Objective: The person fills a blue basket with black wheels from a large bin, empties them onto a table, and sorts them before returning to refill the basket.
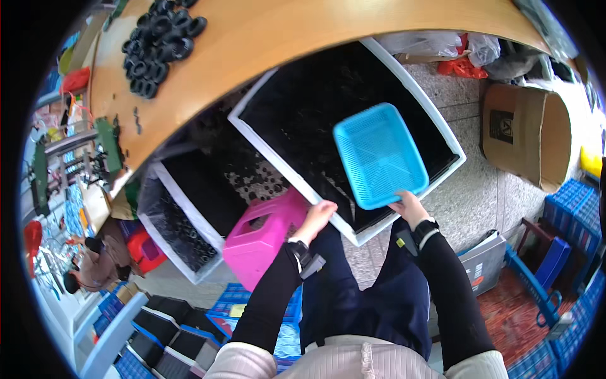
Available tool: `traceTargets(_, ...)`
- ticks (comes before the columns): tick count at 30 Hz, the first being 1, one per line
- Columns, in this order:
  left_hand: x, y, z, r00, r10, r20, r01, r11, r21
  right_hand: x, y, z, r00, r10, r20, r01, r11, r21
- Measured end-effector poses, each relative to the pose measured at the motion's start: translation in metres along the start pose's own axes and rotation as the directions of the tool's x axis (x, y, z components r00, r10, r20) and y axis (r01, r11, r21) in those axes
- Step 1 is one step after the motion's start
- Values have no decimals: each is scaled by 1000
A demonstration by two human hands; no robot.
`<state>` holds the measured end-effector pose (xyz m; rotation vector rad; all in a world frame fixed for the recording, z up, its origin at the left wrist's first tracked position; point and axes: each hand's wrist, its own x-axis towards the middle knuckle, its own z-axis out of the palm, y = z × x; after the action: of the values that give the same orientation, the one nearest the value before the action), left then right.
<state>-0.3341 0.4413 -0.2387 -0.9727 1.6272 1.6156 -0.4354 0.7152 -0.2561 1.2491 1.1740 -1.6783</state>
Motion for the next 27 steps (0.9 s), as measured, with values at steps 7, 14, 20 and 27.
traceTargets(7,202,-52,4,771,12,-636,-131,981,-141,162,9,80,907,226,355,-81,922,-379)
traceTargets(14,333,4,69,488,541,-685,-4,786,618,359,-122,15,835,-59,548,512,-282,-811)
traceTargets(20,433,31,135,491,862,-124,-691,472,547,451,-135,49,791,-610,53,311,325,-893)
traceTargets(27,473,-51,189,728,682,-69,58,40,998,440,-111,59,873,-487,-14,44,108,-993)
